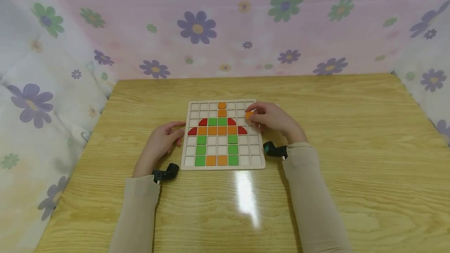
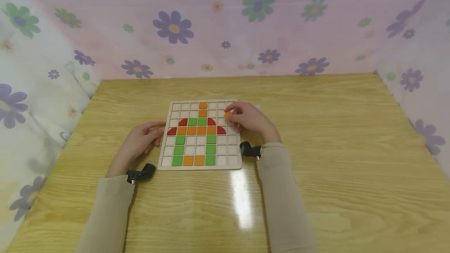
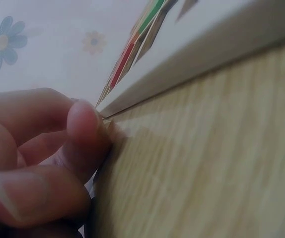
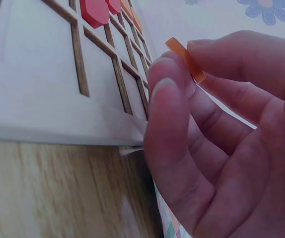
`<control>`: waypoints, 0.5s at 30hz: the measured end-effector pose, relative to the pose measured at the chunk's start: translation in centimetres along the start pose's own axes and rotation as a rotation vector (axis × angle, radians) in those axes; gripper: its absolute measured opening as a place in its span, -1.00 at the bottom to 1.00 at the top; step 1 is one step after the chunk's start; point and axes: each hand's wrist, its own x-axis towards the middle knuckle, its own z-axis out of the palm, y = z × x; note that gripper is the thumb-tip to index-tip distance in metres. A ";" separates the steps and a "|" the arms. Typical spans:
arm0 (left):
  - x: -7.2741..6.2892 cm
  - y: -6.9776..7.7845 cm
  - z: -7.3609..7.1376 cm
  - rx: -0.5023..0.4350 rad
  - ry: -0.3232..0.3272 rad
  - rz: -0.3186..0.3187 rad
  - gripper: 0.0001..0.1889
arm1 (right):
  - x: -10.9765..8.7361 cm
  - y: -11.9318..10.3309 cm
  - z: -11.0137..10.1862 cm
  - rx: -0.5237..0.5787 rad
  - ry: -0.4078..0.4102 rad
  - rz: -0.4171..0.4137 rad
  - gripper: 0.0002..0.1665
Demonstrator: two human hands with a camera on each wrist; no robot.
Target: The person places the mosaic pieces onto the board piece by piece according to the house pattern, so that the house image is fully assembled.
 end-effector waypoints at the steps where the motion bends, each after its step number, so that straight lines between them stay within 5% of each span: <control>1: 0.0 0.0 0.0 0.001 0.003 -0.001 -0.62 | 0.1 0.0 0.0 -0.001 -0.002 0.001 -0.67; 15: -0.1 0.0 0.2 -0.024 0.013 -0.003 -0.65 | 1.4 -0.6 0.7 -0.074 0.000 -0.044 -0.68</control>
